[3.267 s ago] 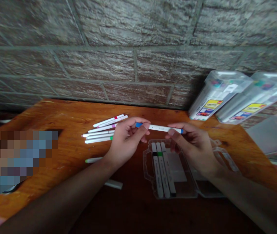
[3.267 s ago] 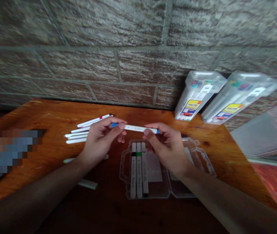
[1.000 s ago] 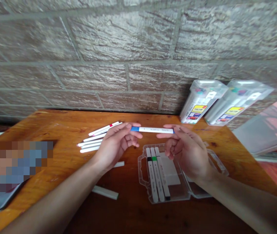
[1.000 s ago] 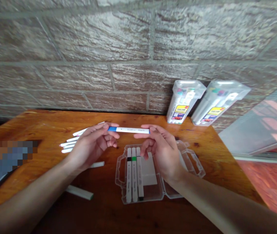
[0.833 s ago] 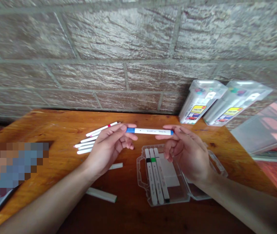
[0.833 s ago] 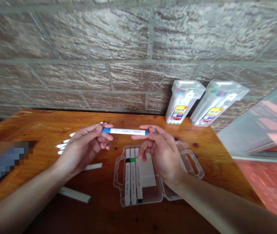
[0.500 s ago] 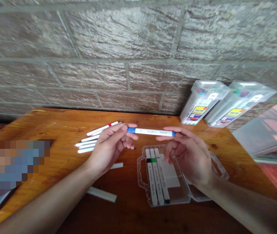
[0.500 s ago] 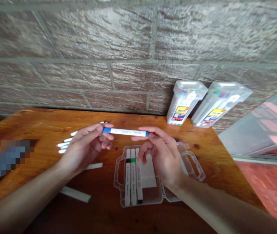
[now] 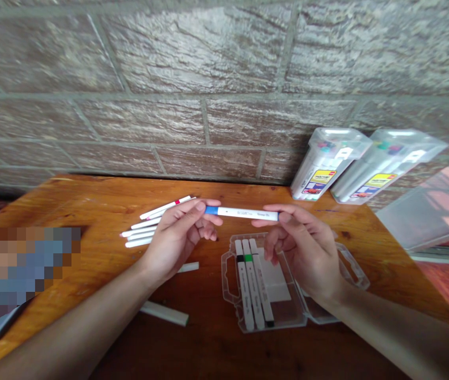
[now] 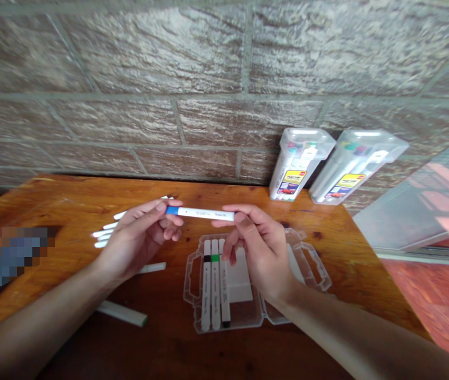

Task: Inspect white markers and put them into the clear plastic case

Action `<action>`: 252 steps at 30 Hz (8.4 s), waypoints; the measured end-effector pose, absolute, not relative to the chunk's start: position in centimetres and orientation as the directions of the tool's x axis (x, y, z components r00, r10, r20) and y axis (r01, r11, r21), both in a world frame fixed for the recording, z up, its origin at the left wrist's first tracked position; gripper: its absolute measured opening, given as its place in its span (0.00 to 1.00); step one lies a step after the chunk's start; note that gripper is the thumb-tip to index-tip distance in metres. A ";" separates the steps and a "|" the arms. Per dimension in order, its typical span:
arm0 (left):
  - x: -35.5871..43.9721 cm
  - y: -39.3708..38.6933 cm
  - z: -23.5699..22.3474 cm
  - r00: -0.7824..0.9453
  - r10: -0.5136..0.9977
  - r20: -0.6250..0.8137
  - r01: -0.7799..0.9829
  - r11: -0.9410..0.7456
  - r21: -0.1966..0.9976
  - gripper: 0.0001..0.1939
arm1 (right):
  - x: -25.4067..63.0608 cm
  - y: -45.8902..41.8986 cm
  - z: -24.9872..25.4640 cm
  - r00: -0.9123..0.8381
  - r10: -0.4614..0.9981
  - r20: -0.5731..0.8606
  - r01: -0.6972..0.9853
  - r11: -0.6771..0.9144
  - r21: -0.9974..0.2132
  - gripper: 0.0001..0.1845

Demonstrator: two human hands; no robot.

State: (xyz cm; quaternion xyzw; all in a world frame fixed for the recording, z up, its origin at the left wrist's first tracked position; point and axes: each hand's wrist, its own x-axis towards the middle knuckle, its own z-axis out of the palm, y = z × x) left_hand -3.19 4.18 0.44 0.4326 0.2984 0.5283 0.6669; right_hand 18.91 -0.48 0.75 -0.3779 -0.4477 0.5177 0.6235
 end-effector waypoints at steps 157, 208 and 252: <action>-2.7 2.2 -0.2 0.456 0.870 0.188 -0.063 -0.179 0.982 0.07 | 19.0 -0.6 0.4 -0.034 0.974 0.224 0.273 0.225 -0.935 0.10; -3.0 3.7 0.6 0.215 0.974 0.070 -0.355 0.011 0.935 0.09 | 19.9 -0.7 -0.1 -0.076 0.977 0.197 -0.274 0.169 -0.947 0.12; -3.0 3.6 0.1 0.260 0.960 0.108 -0.333 -0.016 0.943 0.11 | 19.1 0.2 0.5 0.184 0.980 0.070 -0.260 0.117 -0.959 0.07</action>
